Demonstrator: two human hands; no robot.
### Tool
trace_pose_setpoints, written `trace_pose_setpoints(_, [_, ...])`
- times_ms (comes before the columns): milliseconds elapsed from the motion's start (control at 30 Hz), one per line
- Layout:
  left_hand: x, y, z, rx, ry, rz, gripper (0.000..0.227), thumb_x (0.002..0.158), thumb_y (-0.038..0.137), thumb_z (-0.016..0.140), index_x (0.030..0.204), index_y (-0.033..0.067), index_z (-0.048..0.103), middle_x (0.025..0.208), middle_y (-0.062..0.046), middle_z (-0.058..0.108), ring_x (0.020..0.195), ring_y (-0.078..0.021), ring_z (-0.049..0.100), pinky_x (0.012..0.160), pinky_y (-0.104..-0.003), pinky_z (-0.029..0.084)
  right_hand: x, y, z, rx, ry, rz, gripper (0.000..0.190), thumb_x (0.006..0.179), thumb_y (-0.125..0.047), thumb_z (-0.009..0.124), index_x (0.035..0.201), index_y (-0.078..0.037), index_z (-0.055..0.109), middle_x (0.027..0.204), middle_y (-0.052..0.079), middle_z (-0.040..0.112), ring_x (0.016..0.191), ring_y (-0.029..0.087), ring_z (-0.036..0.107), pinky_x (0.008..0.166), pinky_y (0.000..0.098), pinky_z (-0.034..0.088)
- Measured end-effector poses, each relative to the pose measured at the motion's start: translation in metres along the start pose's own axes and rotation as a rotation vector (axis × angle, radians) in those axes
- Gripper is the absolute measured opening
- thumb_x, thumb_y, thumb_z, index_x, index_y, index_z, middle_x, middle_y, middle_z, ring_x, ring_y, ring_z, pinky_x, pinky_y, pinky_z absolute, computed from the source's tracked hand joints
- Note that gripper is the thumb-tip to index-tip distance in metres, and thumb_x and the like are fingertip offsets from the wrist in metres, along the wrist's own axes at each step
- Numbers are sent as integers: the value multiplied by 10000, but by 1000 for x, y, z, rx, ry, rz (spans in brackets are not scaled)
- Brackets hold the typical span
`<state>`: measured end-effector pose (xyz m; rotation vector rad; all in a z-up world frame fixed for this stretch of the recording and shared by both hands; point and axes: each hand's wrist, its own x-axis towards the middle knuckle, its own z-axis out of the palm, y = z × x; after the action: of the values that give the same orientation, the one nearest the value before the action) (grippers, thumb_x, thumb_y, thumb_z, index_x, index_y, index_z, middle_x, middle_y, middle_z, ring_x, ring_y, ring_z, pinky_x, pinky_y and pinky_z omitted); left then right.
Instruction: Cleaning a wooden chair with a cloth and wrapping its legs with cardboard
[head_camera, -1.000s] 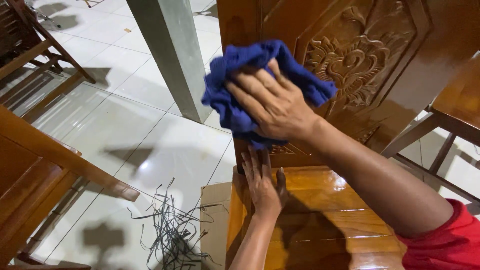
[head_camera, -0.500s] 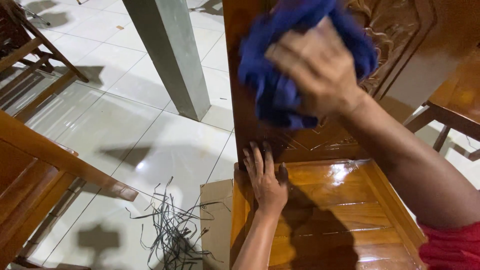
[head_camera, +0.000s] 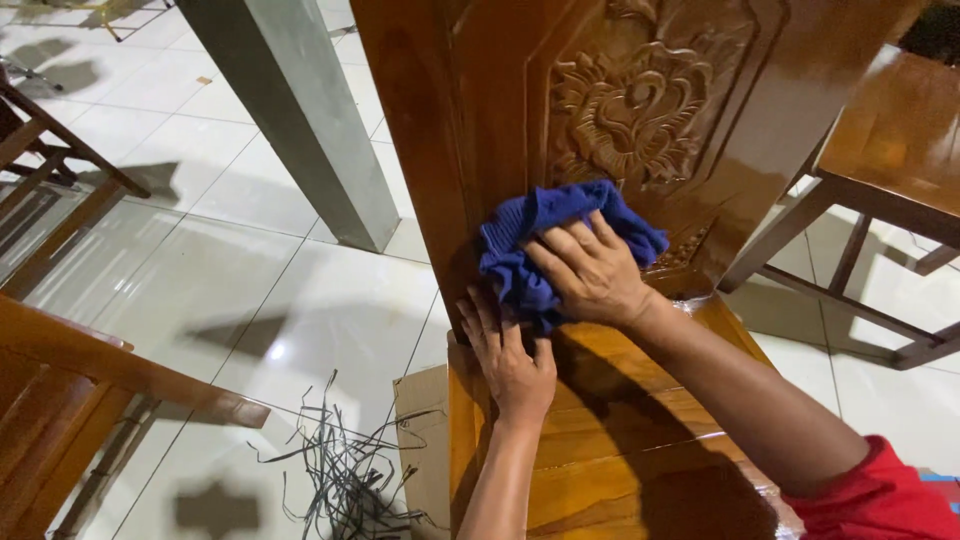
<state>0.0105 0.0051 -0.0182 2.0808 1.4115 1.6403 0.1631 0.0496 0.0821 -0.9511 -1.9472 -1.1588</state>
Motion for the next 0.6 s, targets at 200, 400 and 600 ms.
trace_pose_setpoints(200, [1,3,-5,26,-28,-10,639,796,108,667,1418,17,553,1631,-257,299,1515,-491,218,1212,-604,189,5,-4,1,-104,11,115,441,1022,-333,413,1242,-110,723,1220,173,672,1146,388,655,1118,595,410])
trace_pose_setpoints(400, [11,17,-22,62,-208,-95,508,785,142,757,1210,-88,602,1631,-299,270,1539,-505,121,1251,-584,134,92,16,-11,-196,137,265,540,1081,-410,380,1295,-4,664,1306,249,604,1246,464,575,1107,593,374])
trace_pose_setpoints(600, [6,8,-13,88,-170,-42,749,929,182,648,1584,17,326,1667,-286,187,1531,-540,173,1244,-618,179,128,19,-28,-37,102,392,625,966,-408,748,1343,67,595,1382,277,496,1314,487,499,1207,629,264])
